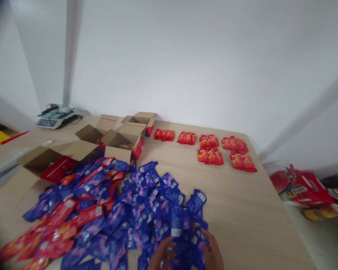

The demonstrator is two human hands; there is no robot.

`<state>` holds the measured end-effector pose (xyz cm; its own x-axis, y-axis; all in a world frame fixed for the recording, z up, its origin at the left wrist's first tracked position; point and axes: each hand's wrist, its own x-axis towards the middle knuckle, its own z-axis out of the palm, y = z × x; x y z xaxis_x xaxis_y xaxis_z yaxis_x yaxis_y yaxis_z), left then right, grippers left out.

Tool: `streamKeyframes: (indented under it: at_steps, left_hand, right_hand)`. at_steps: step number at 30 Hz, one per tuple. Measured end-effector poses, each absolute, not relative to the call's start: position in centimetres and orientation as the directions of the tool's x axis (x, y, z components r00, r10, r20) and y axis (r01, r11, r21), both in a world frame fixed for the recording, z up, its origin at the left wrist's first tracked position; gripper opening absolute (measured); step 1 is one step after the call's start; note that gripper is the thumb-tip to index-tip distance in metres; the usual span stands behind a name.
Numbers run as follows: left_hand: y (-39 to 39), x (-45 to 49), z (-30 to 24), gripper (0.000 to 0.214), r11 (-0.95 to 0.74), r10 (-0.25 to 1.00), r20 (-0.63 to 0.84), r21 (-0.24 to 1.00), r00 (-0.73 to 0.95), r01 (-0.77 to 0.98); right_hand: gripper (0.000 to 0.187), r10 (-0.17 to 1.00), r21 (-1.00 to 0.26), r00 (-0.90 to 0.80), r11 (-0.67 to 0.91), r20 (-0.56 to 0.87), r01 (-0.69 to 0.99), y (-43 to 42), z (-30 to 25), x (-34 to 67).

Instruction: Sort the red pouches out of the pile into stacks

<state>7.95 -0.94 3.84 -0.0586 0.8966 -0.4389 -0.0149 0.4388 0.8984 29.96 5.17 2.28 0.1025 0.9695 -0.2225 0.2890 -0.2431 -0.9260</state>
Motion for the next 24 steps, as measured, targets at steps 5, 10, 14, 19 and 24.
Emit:
streamKeyframes:
  at_steps: [5,10,14,19,24]
  left_hand:
    - [-3.4,-4.0,6.7,0.049,0.328,0.942,-0.336,0.913,-0.009,0.243]
    - [-3.0,-16.5,9.6,0.047,0.235,0.96,-0.281,0.838,0.019,0.492]
    - [-1.8,-23.4,9.0,0.041,0.044,0.997,0.018,0.623,-0.071,0.781]
    - [-1.4,-27.8,4.8,0.036,-0.054,0.958,0.286,0.301,-0.036,0.952]
    - [-1.3,-31.1,2.3,0.052,-0.137,0.95,0.297,0.127,0.094,0.982]
  right_hand:
    - [0.035,0.973,-0.951,0.153,-0.206,-0.174,0.231,1.1,3.7,18.5]
    - [0.032,0.963,-0.964,0.178,-0.226,-0.2,0.143,-4.7,5.9,5.7]
    - [0.03,0.995,-0.986,-0.056,-0.075,-0.084,0.15,-6.9,6.4,0.5]
    - [0.039,0.933,-0.948,-0.353,0.177,0.075,0.265,-6.7,4.9,1.9]
    - [0.051,0.806,-0.835,-0.562,0.43,0.185,0.343,-7.9,4.3,4.1]
